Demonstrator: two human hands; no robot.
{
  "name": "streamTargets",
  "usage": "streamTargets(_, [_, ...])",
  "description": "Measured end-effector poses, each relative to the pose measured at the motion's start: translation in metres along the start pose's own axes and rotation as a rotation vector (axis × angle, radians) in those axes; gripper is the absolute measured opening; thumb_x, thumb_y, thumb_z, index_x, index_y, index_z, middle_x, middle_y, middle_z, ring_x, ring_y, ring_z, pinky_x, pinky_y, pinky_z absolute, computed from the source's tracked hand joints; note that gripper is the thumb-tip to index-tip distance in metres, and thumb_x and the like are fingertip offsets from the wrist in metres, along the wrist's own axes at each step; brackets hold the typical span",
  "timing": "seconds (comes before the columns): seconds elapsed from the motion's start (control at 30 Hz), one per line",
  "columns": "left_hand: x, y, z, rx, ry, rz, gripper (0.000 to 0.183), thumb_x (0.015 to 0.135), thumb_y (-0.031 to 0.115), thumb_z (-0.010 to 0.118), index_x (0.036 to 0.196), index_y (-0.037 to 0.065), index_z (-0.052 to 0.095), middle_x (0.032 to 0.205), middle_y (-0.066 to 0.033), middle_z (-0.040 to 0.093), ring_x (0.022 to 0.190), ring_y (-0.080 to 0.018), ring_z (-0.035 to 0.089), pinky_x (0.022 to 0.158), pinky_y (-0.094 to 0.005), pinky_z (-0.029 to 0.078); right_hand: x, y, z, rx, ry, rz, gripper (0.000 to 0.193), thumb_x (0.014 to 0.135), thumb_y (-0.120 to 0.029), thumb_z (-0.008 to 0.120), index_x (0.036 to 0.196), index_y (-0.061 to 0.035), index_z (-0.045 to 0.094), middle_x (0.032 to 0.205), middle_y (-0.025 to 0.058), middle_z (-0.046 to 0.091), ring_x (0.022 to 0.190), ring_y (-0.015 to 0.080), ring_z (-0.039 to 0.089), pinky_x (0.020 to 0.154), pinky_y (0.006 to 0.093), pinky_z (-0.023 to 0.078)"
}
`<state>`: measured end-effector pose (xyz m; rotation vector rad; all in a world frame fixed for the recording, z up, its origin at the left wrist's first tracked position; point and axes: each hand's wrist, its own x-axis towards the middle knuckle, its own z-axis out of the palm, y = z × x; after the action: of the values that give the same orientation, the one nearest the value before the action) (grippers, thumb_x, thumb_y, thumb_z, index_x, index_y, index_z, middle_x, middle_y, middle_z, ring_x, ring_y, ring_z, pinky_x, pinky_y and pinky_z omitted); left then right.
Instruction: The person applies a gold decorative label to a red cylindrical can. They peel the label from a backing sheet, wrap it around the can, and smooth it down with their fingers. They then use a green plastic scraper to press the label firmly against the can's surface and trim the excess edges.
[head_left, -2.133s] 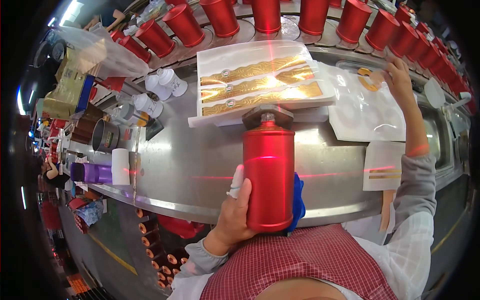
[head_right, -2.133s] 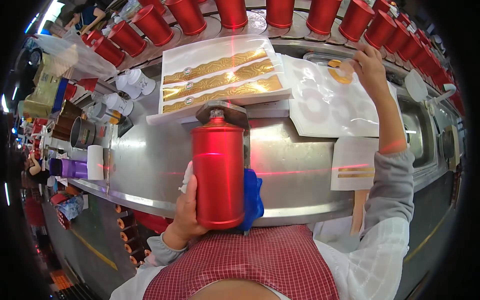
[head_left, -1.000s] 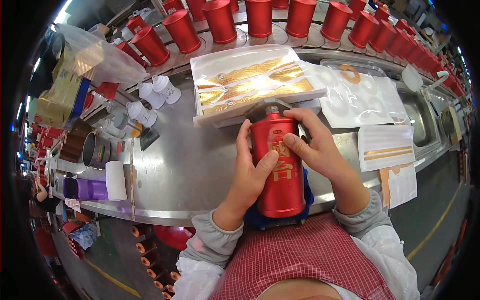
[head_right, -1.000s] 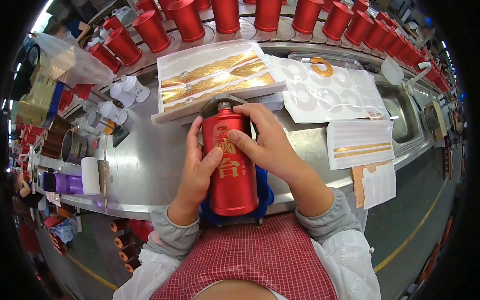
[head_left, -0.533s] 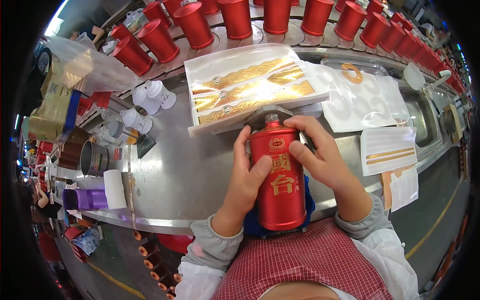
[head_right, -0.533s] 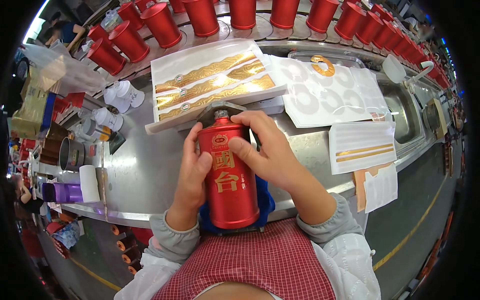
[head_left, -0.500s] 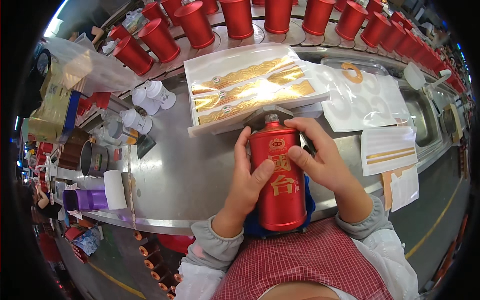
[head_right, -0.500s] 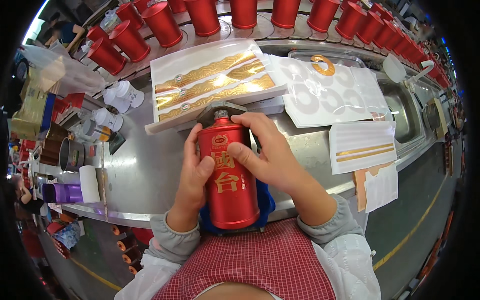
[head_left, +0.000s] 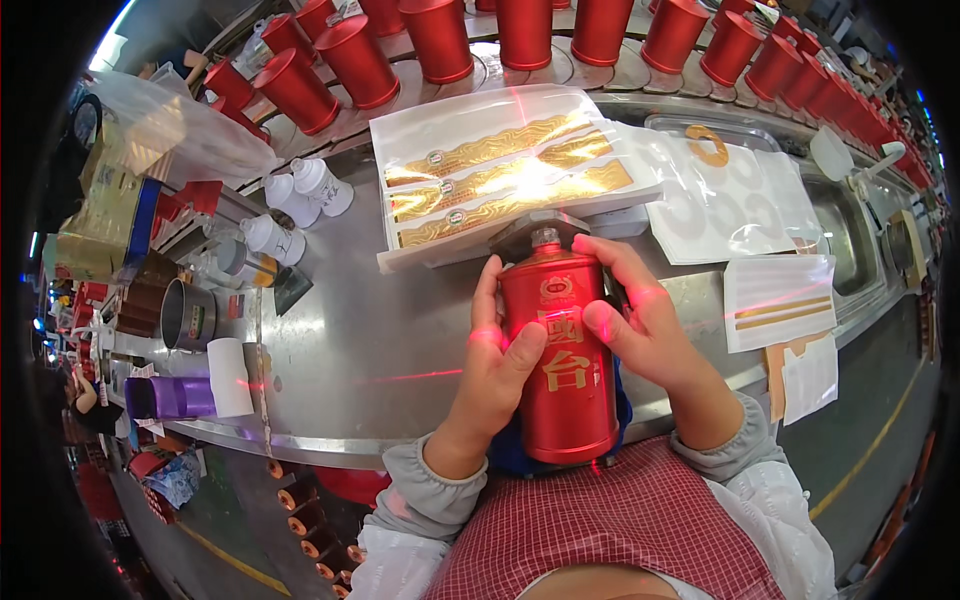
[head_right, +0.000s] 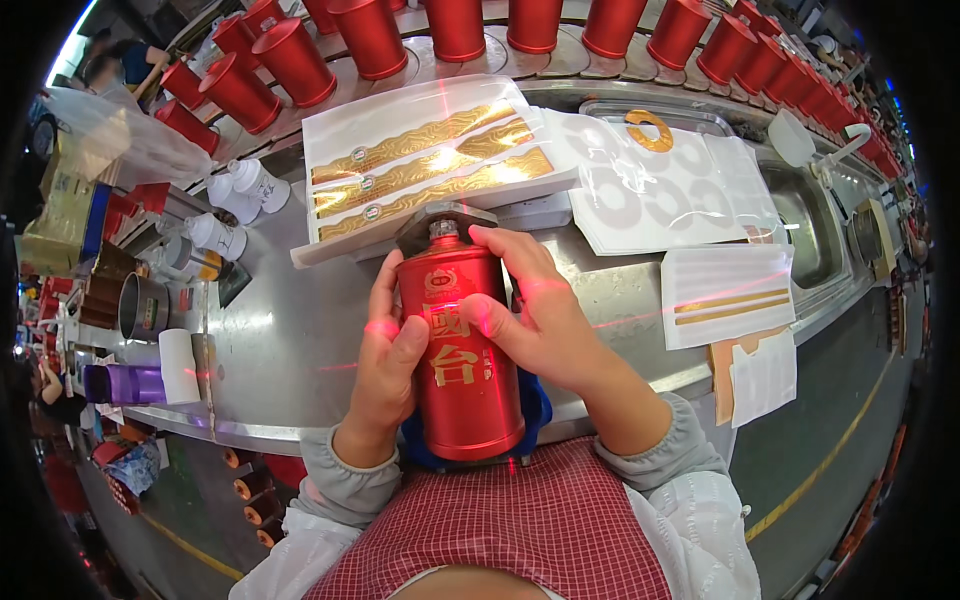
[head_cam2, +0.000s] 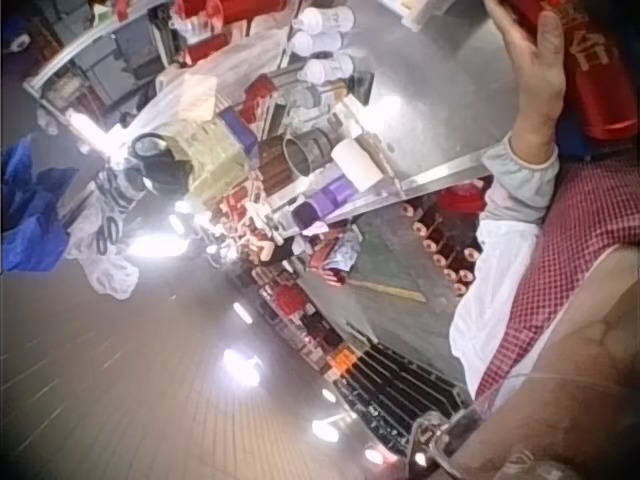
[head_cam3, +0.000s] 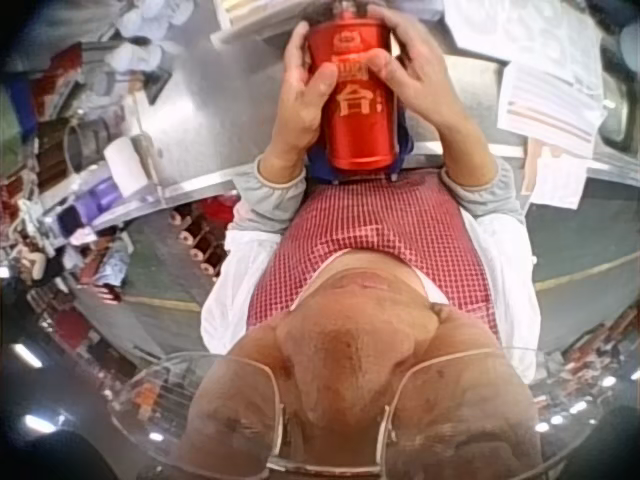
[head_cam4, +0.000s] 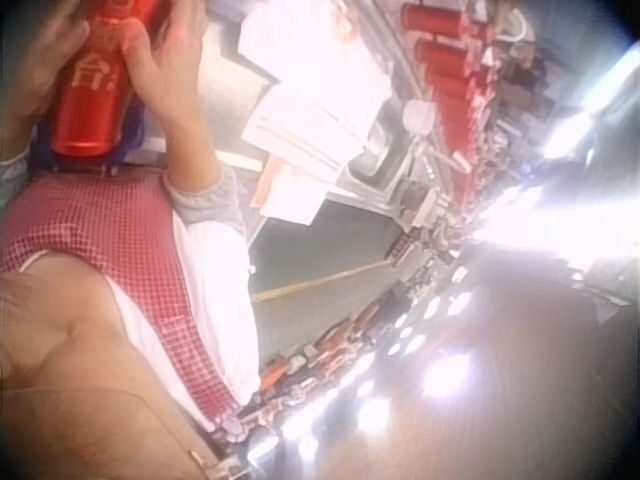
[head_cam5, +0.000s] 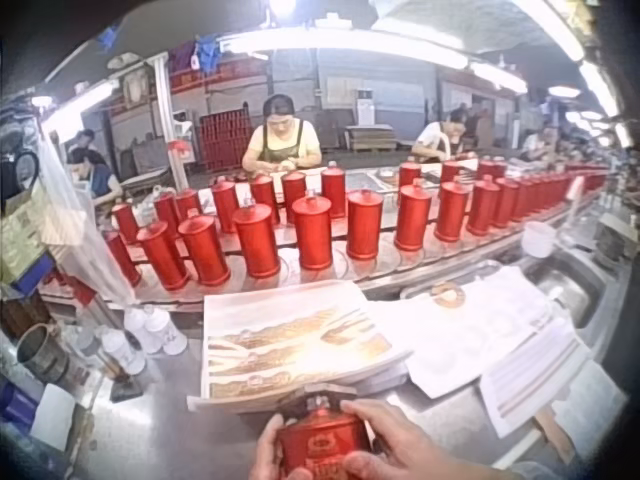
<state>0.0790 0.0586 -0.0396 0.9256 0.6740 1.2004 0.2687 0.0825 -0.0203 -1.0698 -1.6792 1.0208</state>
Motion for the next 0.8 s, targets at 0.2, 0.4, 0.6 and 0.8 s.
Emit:
streamTargets(0.2, [-0.004,0.002,0.002,0.067,-0.049,0.033,0.095,0.096,0.032,0.064,0.154,-0.002,-0.003,0.154,-0.0187,0.024,0.141,-0.0252,0.029,0.116,-0.0375,0.024,-0.015,0.001,-0.007,-0.04,-0.064,0.058,0.083,0.093,-0.047,0.06,0.146,0.0091,0.03,0.143,0.0308,0.042,0.134,0.0403,0.041,0.112,0.0433,0.032])
streamTargets(0.4, [-0.005,0.001,0.001,0.091,-0.055,0.058,0.088,0.1,0.033,0.056,0.154,-0.003,-0.003,0.157,-0.0194,0.02,0.144,-0.0256,0.025,0.117,-0.0365,0.02,-0.018,0.002,-0.006,-0.035,-0.116,0.063,0.092,0.093,-0.051,0.059,0.15,0.009,0.02,0.142,0.0336,0.041,0.135,0.0414,0.04,0.111,0.042,0.032])
streamTargets(0.6, [-0.008,-0.002,0.0,0.2,-0.031,0.072,0.082,0.103,0.035,0.048,0.154,-0.004,-0.003,0.157,-0.0193,0.021,0.145,-0.0242,0.023,0.117,-0.0342,0.018,-0.015,0.004,-0.008,-0.001,-0.128,0.088,0.09,0.095,-0.051,0.055,0.151,0.0082,0.017,0.142,0.0337,0.041,0.135,0.0403,0.041,0.111,0.0409,0.032])
streamTargets(0.8, [-0.007,0.002,0.004,0.163,-0.016,0.077,0.087,0.102,0.036,0.052,0.154,-0.004,-0.005,0.154,-0.0184,0.028,0.141,-0.0231,0.031,0.115,-0.0336,0.023,-0.014,0.012,-0.002,0.042,-0.118,0.065,0.091,0.095,-0.052,0.055,0.152,0.0075,0.016,0.141,0.0341,0.041,0.134,0.0405,0.042,0.111,0.0408,0.032])
